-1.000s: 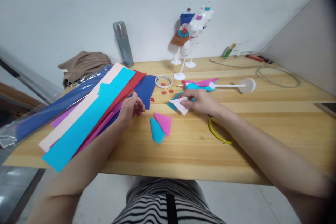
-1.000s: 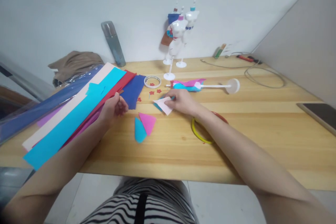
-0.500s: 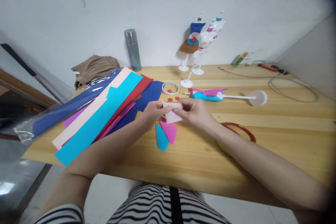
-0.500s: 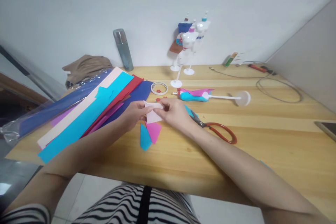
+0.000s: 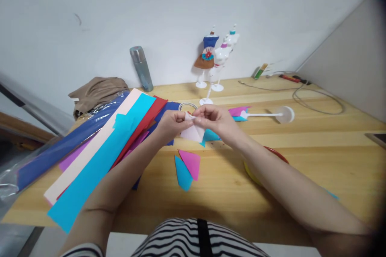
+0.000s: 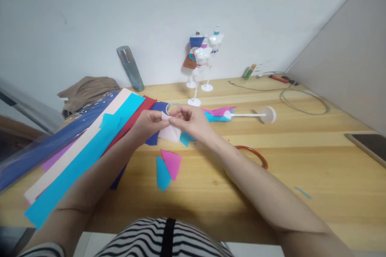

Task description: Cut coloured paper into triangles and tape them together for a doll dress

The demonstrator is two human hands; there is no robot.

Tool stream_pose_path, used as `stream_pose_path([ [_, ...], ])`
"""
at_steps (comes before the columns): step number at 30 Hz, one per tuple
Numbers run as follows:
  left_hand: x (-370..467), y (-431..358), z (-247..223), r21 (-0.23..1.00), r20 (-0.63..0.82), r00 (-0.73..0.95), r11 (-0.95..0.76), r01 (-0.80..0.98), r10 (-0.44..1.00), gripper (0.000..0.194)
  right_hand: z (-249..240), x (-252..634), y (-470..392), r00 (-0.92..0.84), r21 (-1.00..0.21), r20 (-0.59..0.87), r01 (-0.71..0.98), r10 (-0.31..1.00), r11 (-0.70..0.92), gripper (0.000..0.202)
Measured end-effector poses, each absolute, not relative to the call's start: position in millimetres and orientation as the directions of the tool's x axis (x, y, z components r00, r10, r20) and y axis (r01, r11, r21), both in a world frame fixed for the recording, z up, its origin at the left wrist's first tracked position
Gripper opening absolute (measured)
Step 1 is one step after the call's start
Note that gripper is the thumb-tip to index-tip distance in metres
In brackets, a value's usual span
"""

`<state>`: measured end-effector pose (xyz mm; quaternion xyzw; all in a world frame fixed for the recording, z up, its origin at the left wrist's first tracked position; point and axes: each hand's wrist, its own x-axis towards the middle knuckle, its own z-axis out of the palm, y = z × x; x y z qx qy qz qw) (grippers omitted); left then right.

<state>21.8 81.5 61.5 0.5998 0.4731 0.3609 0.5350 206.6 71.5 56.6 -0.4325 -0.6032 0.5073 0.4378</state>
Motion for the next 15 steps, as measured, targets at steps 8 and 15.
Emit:
stream_pose_path([
  [8,18.8,83.0,47.3,0.991,-0.106,0.441,0.059,0.117,0.891,0.028,46.3,208.7,77.5,-0.212,-0.999,0.045,0.012,0.976,0.048,0.043],
  [15,14.6,82.1,51.2,0.985,-0.173,0.397,0.17,0.043,0.901,0.05,40.1,214.2,80.6,-0.227,-0.999,0.044,-0.001,0.973,0.045,0.041],
])
